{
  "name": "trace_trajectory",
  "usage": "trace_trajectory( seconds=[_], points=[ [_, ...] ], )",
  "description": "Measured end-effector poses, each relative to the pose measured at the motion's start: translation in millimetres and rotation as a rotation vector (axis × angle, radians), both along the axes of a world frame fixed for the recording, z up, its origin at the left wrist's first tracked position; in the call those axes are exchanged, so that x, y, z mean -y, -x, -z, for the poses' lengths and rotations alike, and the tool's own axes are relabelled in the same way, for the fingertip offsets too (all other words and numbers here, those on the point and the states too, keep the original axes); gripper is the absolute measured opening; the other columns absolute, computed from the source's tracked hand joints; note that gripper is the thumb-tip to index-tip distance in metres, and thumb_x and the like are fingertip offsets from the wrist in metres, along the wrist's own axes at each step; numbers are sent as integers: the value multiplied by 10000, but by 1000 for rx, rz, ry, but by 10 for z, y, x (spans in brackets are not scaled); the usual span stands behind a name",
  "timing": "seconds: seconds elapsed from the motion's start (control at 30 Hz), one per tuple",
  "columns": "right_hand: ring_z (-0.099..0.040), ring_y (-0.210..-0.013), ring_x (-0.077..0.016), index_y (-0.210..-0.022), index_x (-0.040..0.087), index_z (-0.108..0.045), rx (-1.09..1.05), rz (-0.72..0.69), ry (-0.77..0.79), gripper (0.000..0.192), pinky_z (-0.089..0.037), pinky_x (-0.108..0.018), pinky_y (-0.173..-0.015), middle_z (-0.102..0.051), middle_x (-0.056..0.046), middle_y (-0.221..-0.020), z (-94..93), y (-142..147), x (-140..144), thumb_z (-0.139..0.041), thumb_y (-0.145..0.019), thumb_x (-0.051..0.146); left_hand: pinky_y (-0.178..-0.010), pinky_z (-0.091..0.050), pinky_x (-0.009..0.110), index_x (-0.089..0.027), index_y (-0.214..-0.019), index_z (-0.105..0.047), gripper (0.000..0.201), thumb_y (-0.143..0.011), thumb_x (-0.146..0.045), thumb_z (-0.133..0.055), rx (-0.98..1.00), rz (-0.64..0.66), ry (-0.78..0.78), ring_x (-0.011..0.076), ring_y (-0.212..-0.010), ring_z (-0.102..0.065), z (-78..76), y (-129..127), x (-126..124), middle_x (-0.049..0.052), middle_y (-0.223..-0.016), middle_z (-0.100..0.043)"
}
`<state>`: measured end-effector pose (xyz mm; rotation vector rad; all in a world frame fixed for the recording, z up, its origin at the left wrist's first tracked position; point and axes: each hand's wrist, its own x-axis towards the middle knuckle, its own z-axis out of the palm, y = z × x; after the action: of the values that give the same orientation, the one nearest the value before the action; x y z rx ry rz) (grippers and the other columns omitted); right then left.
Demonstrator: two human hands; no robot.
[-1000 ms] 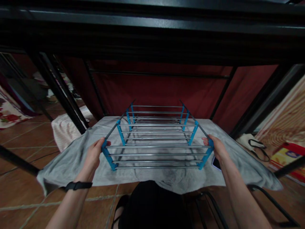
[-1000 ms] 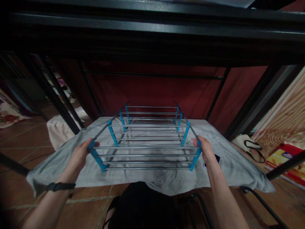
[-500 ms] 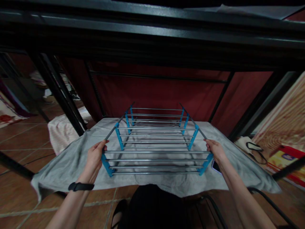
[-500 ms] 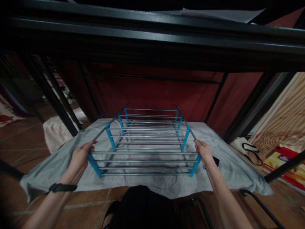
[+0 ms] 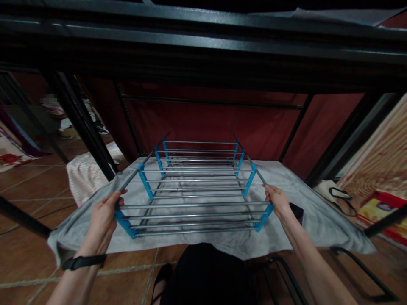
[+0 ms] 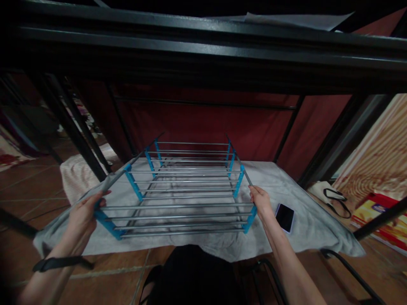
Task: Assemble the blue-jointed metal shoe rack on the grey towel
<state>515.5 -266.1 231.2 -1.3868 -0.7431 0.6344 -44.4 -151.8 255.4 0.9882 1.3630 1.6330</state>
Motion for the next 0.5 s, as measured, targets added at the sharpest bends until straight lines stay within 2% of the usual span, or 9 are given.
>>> trace_trajectory(
  seconds=[0.2,0.5],
  points=[
    [-365,-438,-85,-754,166,-641,3,-31,16,402,-294,-248,-443,-455,63,-505,-18,332,-216,-720,-603,530,-454,-228,213,-109,-855,-691,363,-607,-368,-753,17,-98,42,89,-527,-402,96,358,-62,-48,-521,-493],
    [-379,-443,-97,-688,183,-612,38,-51,-7,364,-303,-251,-452,-461,55,-477,-25,713,-548,-695,-637,534,-467,-245,204,-80,-881,-698,334,-604,-258,-750,26,-174,11,80,-541,-420,-152,690,-95,-45,-557,-528]
  ],
)
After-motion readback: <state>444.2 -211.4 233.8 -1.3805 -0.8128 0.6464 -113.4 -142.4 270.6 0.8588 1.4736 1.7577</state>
